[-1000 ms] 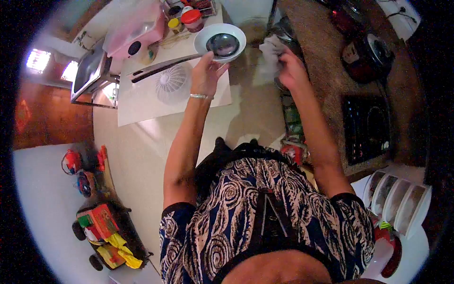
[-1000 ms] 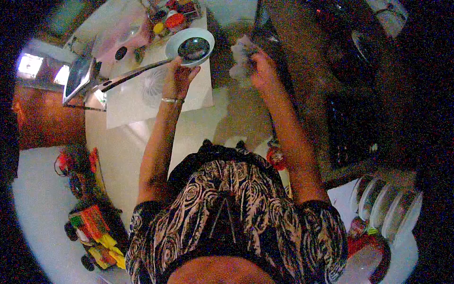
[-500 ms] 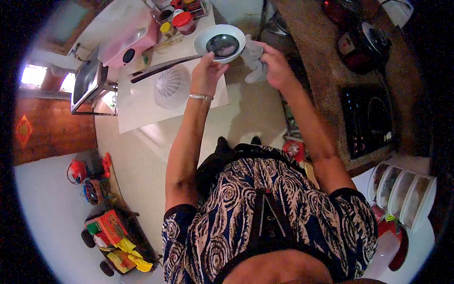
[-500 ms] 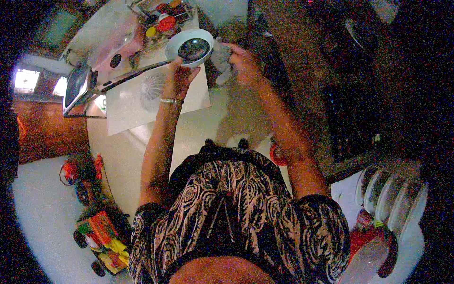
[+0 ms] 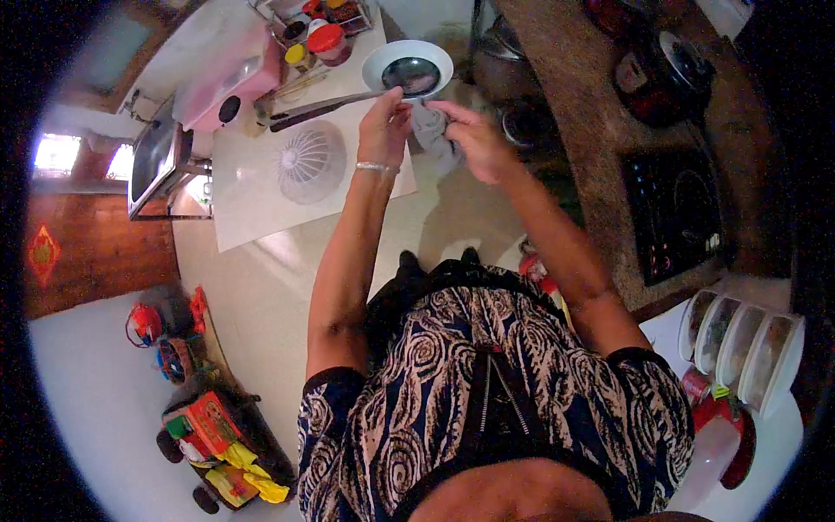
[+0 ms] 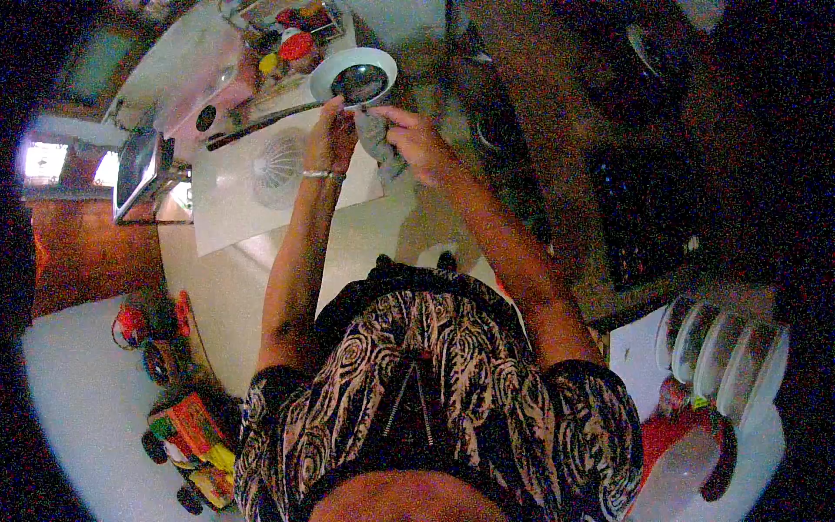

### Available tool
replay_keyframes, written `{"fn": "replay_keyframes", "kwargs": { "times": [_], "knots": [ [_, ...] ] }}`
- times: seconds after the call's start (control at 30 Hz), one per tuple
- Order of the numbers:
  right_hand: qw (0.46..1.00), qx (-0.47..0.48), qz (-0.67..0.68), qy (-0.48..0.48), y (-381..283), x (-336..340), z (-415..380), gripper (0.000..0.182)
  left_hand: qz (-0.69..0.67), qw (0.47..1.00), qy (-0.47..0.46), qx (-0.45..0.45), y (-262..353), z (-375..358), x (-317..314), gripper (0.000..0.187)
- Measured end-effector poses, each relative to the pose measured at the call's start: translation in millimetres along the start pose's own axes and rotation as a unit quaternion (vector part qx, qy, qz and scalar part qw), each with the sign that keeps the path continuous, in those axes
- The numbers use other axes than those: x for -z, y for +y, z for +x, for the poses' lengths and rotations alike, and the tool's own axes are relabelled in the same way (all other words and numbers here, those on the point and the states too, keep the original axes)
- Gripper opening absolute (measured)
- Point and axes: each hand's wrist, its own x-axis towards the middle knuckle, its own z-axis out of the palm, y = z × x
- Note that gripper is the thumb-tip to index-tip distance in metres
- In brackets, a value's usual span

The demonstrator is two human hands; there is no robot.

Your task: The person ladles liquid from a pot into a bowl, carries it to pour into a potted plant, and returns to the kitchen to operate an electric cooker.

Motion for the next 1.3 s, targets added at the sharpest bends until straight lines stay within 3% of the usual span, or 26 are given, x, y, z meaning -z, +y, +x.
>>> {"fn": "replay_keyframes", "kwargs": {
  "times": [0.17, 0.27, 0.33, 0.37, 0.43, 0.57, 0.6, 0.63, 0.7, 0.77, 0.8, 0.83, 0.9, 0.97, 1.03, 1.1, 1.17, 1.23, 1.3],
  "knots": [
    [0.998, -0.018, -0.030, -0.048, 38, 18, 12, 0.043, -0.038, 0.999, 0.007, 0.015, -6, 19, 32, 0.023],
    [0.996, -0.071, 0.044, -0.021, 37, 46, 8, 0.041, -0.029, 0.999, 0.043, -0.005, 1, 9, 12, 0.025],
    [0.979, -0.074, 0.172, 0.086, 19, 59, 6, 0.044, -0.025, 0.999, 0.034, 0.000, -4, 13, 5, 0.026],
    [0.978, -0.075, 0.172, 0.088, 15, 72, 8, 0.044, -0.020, 0.999, 0.025, 0.004, -7, 14, -3, 0.027],
    [0.986, 0.023, 0.160, 0.040, 0, 107, 22, 0.044, -0.013, 1.000, -0.003, 0.018, -13, 23, -35, 0.028],
    [0.982, 0.029, 0.187, -0.011, -60, 157, 15, 0.046, 0.026, 0.997, -0.050, 0.049, -33, 5, -119, 0.034],
    [0.989, 0.030, 0.144, -0.013, -87, 158, 5, 0.048, 0.014, 0.993, -0.107, 0.056, -44, 11, -135, 0.045],
    [0.994, 0.032, 0.100, -0.015, -113, 159, -6, 0.049, 0.015, 0.990, -0.127, 0.060, -50, 9, -160, 0.045],
    [0.996, 0.070, 0.056, -0.024, -117, 187, -5, 0.051, 0.046, 0.996, -0.059, 0.043, -54, 0, -194, 0.040],
    [0.992, 0.123, 0.024, -0.033, -96, 221, 9, 0.052, 0.047, 0.994, -0.085, 0.056, -59, 16, -198, 0.039],
    [0.982, 0.064, 0.169, -0.050, -121, 205, -5, 0.052, 0.052, 0.992, -0.096, 0.070, -60, 24, -202, 0.038],
    [0.982, 0.070, 0.167, -0.045, -124, 210, -3, 0.052, 0.054, 0.991, -0.103, 0.072, -60, 27, -215, 0.038],
    [0.966, 0.030, 0.254, 0.035, -127, 220, 4, 0.054, 0.035, 0.994, -0.072, 0.070, -62, 35, -239, 0.033],
    [0.969, 0.062, 0.228, 0.069, -130, 225, 2, 0.055, 0.019, 0.995, -0.073, 0.060, -76, 46, -242, 0.028],
    [0.962, 0.032, 0.207, 0.175, -159, 209, -16, 0.054, 0.040, 0.995, -0.076, 0.052, -87, 49, -255, 0.024],
    [0.956, 0.022, 0.219, 0.193, -159, 211, -23, 0.053, 0.021, 0.997, -0.062, 0.030, -104, 62, -256, 0.020],
    [0.949, 0.012, 0.233, 0.212, -167, 214, -23, 0.053, 0.021, 0.992, -0.066, 0.105, -113, 89, -251, 0.017],
    [0.942, -0.019, 0.227, 0.245, -173, 216, -22, 0.051, 0.009, 0.990, -0.075, 0.116, -122, 112, -252, 0.015],
    [0.943, 0.002, 0.262, 0.204, -165, 238, -15, 0.049, 0.003, 0.987, -0.056, 0.149, -135, 136, -263, 0.013]
  ]
}}
